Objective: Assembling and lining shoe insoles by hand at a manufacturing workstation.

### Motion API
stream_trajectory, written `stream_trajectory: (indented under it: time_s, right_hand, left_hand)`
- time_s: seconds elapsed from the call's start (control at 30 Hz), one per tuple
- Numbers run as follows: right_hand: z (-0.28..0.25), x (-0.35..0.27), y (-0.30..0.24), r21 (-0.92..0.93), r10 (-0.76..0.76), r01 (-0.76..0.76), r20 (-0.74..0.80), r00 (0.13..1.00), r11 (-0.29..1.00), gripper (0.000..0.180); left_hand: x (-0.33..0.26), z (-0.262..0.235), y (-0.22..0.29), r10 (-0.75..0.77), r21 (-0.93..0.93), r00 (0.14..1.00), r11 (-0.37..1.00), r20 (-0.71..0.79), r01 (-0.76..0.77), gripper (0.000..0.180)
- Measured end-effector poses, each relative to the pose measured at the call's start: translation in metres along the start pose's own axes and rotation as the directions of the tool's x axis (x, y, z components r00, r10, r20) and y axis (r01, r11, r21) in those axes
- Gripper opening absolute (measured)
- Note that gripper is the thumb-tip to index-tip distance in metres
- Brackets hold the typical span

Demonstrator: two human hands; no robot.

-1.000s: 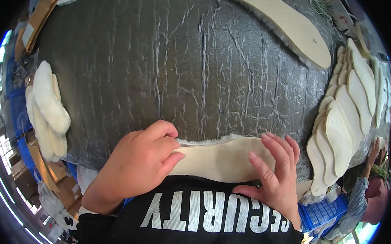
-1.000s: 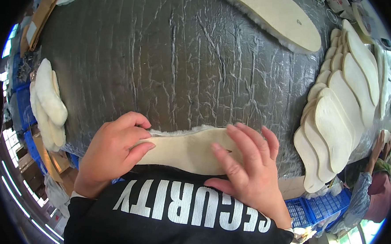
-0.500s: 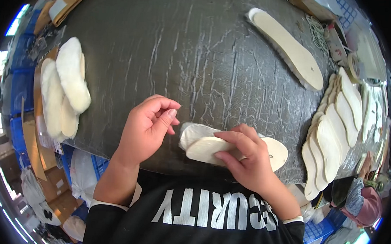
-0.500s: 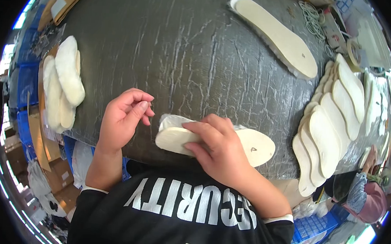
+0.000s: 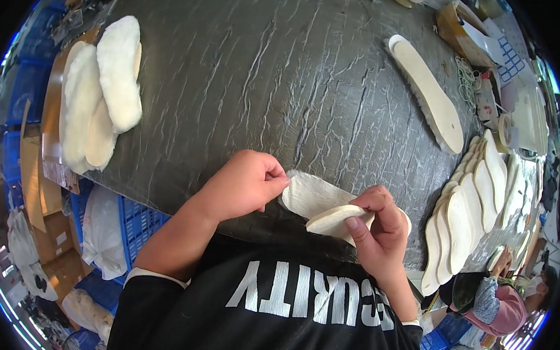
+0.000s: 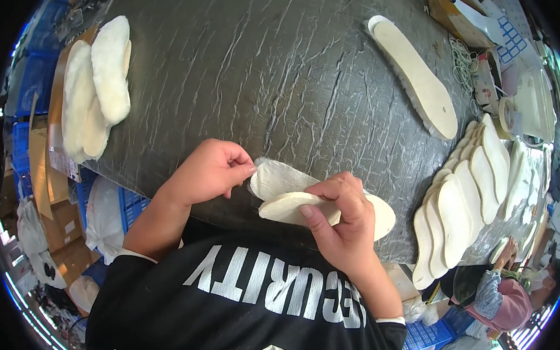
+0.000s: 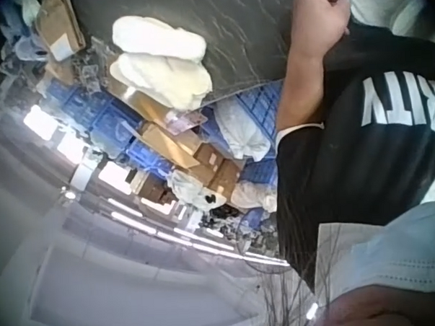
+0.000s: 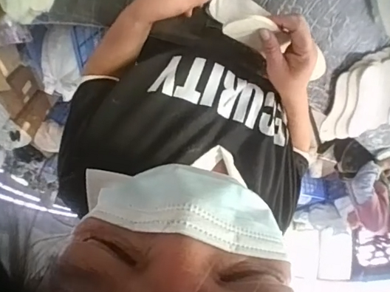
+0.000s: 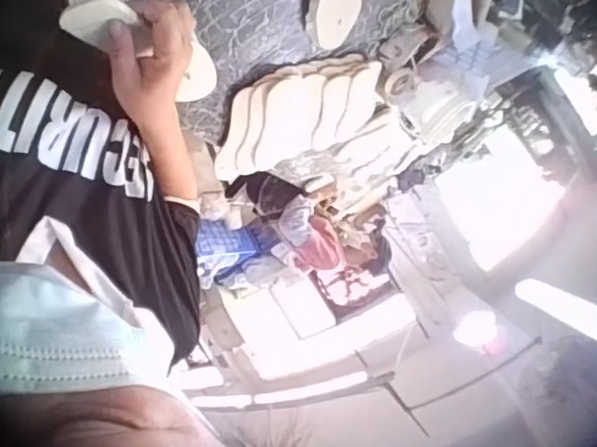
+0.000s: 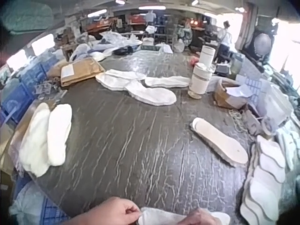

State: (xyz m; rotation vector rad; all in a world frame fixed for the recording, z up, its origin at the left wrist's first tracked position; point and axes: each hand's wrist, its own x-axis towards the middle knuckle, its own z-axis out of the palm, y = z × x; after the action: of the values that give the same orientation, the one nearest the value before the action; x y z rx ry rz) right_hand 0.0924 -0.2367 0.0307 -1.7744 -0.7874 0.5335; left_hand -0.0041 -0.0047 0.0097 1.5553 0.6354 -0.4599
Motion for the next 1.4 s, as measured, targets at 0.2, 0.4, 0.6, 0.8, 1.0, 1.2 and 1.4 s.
stream_trajectory:
  time_s: [0.2, 0.4, 0.6, 0.8, 1.0, 1.2, 1.4]
  right_hand:
    - [-0.002, 0.001, -0.001, 0.001, -0.038, 0.038, -0.013, 0.999, 0.999, 0.015]
    - [-0.001, -0.003, 0.001, 0.048, 0.014, -0.012, -0.046, 0.999, 0.999, 0.014]
    - [0.002, -0.003, 0.000, 0.070, -0.002, 0.008, -0.092, 0.996, 0.997, 0.016]
    - [-0.003, -0.002, -0.001, 0.076, 0.065, -0.060, -0.073, 0.995, 0.995, 0.016]
    - [0.000, 0.000, 0.005, 0.124, 0.131, -0.122, -0.065, 0.989, 0.985, 0.015]
    - [0.001, 0.000, 0.006, 0.186, 0.163, -0.145, -0.087, 0.983, 0.972, 0.012]
    - [0.003, -0.001, 0.007, 0.197, 0.134, -0.111, -0.109, 0.985, 0.974, 0.011]
  left_hand:
    - [0.003, 0.003, -0.003, 0.018, 0.064, 0.999, 0.998, 0.028, -0.019, 0.017]
    - [-0.006, 0.006, 0.001, 0.135, 0.196, 0.986, 0.974, -0.094, -0.114, 0.016]
    - [0.001, 0.013, -0.011, 0.166, 0.192, 0.986, 0.968, -0.014, -0.160, 0.014]
    - [0.000, 0.007, -0.003, 0.348, 0.011, 0.937, 0.937, -0.017, -0.348, 0.006]
    - [-0.006, 0.010, 0.013, 0.365, -0.165, 0.923, 0.924, 0.117, -0.345, 0.002]
    - [-0.008, 0.014, 0.020, 0.401, -0.100, 0.906, 0.915, 0.134, -0.390, 0.001]
    - [-0.007, 0.017, 0.019, 0.368, -0.180, 0.919, 0.922, 0.139, -0.342, 0.002]
